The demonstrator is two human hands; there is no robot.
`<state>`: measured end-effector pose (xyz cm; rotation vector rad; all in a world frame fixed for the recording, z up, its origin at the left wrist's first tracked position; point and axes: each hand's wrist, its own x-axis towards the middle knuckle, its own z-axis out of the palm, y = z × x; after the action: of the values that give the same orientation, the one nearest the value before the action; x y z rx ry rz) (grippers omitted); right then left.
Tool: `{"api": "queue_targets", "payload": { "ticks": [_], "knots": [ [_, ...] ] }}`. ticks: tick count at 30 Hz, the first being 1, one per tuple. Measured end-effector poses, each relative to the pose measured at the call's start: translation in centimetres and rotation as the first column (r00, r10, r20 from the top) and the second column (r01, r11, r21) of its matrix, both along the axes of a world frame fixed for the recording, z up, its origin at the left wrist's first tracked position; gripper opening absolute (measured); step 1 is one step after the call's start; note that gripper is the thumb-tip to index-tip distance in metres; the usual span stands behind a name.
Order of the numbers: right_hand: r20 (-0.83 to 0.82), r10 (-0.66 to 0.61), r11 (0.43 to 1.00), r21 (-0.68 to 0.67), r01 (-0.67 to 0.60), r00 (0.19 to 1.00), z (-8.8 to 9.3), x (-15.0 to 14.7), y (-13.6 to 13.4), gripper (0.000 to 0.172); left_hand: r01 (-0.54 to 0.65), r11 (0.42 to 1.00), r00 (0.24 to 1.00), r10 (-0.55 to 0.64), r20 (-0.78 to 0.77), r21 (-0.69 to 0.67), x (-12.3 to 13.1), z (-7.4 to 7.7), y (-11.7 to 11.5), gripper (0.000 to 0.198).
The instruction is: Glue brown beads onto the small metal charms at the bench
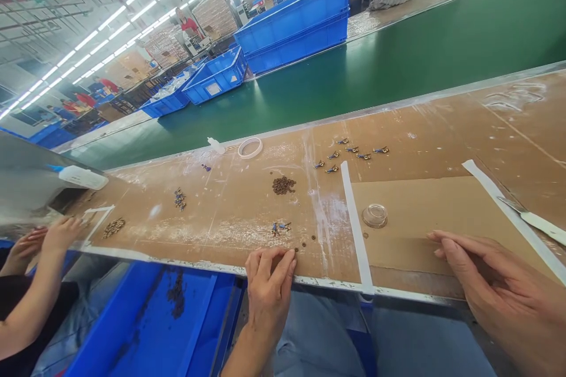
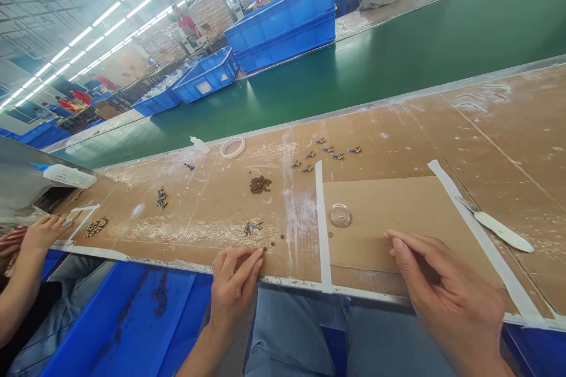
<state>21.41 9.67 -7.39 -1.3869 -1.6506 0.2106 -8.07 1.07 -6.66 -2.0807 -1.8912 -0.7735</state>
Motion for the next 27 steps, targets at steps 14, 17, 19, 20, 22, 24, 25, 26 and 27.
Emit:
{"api": "queue_targets", "payload": {
  "ticks": [14,17,19,20,22,24,25,26,27],
  "knots": [
    [-0.088,0.007,0.998,-0.055,-0.012,0.996,-0.7,0.1,-0.1,0.018,-0.166,0.966,0.925,0.222,0.309,-0.197,-3.7,0.9,2.8,0.02],
    [-0.131,0.009,0.998,-0.061,-0.017,0.991,-0.7,0.0,-0.1,0.019,-0.125,0.923,0.896,0.262,0.358,-0.363,-4.5,1.6,4.5,0.017],
    [-0.144,-0.013,0.998,-0.069,0.003,0.99,-0.4,-0.1,-0.1,0.019,-0.12,0.911,0.9,0.268,0.343,-0.396,-4.6,2.0,5.2,0.016],
    [-0.139,-0.019,0.997,-0.074,0.009,0.99,-0.3,-0.2,-0.1,0.018,-0.123,0.907,0.902,0.271,0.336,-0.402,-4.6,2.2,5.3,0.015],
    [-0.115,-0.006,0.998,-0.069,-0.002,0.993,-0.2,-0.2,0.0,0.017,-0.112,0.897,0.895,0.278,0.348,-0.427,-4.7,2.8,5.4,0.012],
    [-0.094,0.018,0.999,-0.04,-0.022,0.995,-0.3,-0.1,0.1,0.015,-0.097,0.901,0.866,0.286,0.41,-0.423,-4.6,3.6,5.3,0.011],
    [-0.086,0.026,0.999,-0.021,-0.028,0.996,-0.3,0.0,0.2,0.015,-0.08,0.909,0.838,0.284,0.466,-0.409,-4.4,4.1,5.3,0.014],
    [-0.08,0.032,0.999,-0.003,-0.032,0.996,-0.4,0.0,0.4,0.015,-0.052,0.918,0.799,0.275,0.535,-0.394,-4.1,4.6,5.4,0.02],
    [-0.079,0.037,0.999,0.015,-0.036,0.996,-0.5,0.1,0.5,0.015,-0.008,0.923,0.749,0.261,0.609,-0.385,-3.5,5.2,5.5,0.026]
  ]
}}
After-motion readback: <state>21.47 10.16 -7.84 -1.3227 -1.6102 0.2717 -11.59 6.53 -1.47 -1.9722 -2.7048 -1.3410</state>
